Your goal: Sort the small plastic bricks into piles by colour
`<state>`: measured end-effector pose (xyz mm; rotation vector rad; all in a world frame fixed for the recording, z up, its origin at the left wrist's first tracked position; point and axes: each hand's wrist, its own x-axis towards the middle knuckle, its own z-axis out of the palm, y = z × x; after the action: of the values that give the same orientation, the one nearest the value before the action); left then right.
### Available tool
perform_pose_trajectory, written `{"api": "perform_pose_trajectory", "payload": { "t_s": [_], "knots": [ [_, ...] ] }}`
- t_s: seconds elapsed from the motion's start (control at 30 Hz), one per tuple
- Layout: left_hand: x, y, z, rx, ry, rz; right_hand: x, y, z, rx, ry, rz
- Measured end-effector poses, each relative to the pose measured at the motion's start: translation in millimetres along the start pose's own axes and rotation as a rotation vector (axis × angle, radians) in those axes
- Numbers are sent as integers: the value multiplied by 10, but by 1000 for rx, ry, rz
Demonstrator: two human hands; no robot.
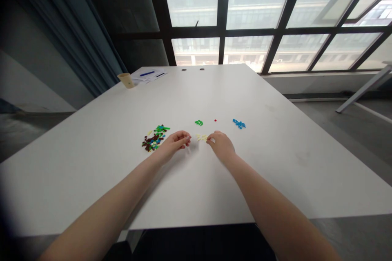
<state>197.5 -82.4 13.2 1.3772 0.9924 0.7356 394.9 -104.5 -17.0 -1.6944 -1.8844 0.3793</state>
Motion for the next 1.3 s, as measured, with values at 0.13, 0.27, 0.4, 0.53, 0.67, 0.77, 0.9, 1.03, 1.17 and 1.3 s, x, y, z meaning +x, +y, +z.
{"api": "perform_pose_trajectory", "payload": {
  "t_s": [0.13,0.27,0.4,0.53,0.67,0.77,0.9,1.03,1.17,1.3],
  "knots": [
    [43,56,-199,14,106,49,39,56,-174,56,137,-57],
    [51,118,-613,285,361,145,80,171,-390,49,310,49],
    [-21,126,-900,810,314,2,96,220,-468,45,317,154],
    [-76,104,-934,894,42,-141,102,201,-442,28,250,128],
    [-58,57,-942,973,7,-155,107,195,-418,14,223,92],
    [-28,17,-969,1027,12,-151,106,194,-417,9,218,81],
    [-1,-4,-961,1070,31,-171,107,181,-419,5,201,79],
    [17,12,-912,1135,93,-165,109,173,-418,0,184,69],
    [-9,59,-886,1133,106,-80,107,179,-419,3,185,54],
    [-85,106,-866,1054,-52,-120,103,179,-420,3,182,51]
  ]
}}
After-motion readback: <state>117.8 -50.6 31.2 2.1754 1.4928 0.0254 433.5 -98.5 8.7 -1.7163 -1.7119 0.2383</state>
